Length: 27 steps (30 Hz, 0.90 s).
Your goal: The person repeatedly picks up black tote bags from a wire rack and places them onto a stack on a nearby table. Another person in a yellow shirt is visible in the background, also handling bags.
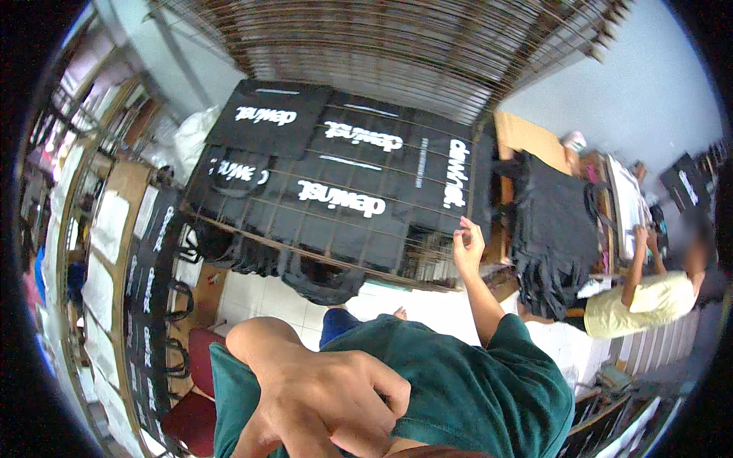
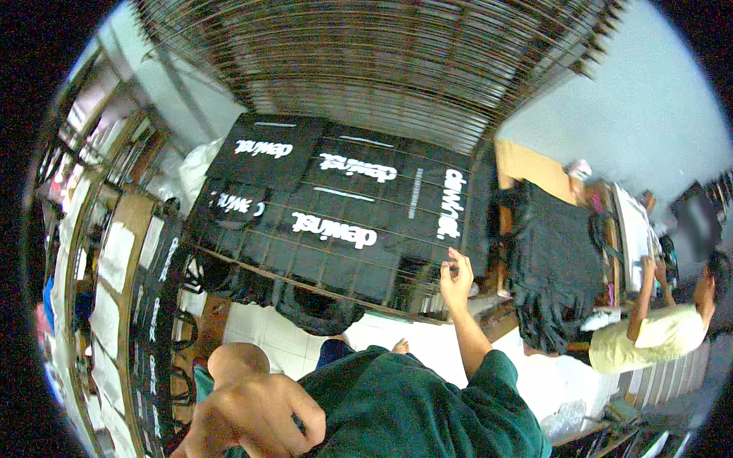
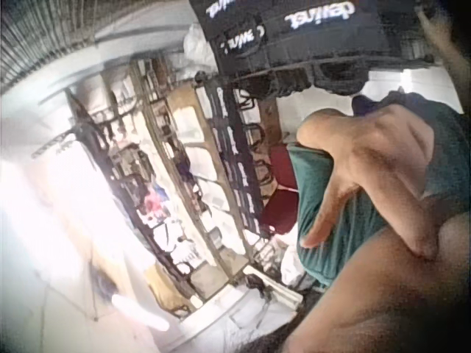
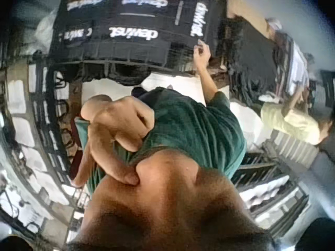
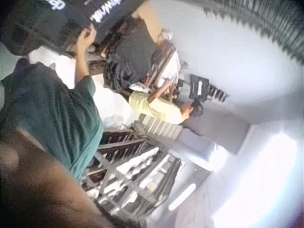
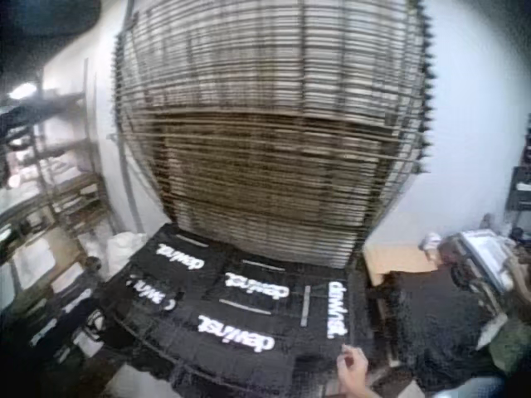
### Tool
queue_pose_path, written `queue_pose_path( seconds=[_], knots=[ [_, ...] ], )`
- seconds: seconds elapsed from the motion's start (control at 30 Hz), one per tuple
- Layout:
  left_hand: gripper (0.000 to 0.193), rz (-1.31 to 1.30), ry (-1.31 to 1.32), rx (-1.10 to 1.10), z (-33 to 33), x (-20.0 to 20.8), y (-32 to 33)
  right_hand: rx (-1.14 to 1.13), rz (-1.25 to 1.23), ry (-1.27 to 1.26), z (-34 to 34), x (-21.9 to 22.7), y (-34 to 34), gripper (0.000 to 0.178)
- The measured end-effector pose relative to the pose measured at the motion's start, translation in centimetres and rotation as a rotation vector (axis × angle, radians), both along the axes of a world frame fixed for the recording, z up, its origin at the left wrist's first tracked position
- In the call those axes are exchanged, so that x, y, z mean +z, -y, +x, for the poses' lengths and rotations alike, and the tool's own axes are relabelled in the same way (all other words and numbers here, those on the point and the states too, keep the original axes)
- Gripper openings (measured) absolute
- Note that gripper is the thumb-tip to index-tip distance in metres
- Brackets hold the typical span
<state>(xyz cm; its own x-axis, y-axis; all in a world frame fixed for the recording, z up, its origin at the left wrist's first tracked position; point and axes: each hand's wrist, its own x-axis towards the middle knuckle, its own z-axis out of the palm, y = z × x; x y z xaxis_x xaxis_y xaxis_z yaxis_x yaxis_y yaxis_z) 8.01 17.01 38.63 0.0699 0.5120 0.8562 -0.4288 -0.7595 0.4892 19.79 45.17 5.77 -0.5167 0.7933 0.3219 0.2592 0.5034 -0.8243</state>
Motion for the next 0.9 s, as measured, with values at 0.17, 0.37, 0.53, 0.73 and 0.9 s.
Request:
queue_pose_path(
  seconds=[0.17, 0.37, 0.53, 0.73, 0.9],
  knots=[
    [0.051, 0.037, -0.047, -0.169, 7.9, 1.0, -5.3, -0.183, -0.006, -0.09, 11.6, -0.9, -3.9, 0.032],
    [0.05, 0.011, -0.085, -0.359, 14.8, 1.8, -10.1, -0.405, 0.005, -0.067, 21.9, 0.7, -5.6, 0.033],
    [0.048, 0.111, -0.18, -0.466, 18.2, 2.4, -13.3, -0.523, 0.004, -0.098, 27.4, -1.8, -5.6, 0.033],
    [0.03, 0.091, -0.283, -0.558, 19.2, 2.0, -15.4, -0.624, -0.057, -0.221, 30.7, -3.6, -7.1, 0.031],
    [0.043, -0.04, -0.217, -0.467, 20.9, 1.7, -14.8, -0.692, -0.105, -0.45, 34.5, -6.1, -13.6, 0.028]
  ],
)
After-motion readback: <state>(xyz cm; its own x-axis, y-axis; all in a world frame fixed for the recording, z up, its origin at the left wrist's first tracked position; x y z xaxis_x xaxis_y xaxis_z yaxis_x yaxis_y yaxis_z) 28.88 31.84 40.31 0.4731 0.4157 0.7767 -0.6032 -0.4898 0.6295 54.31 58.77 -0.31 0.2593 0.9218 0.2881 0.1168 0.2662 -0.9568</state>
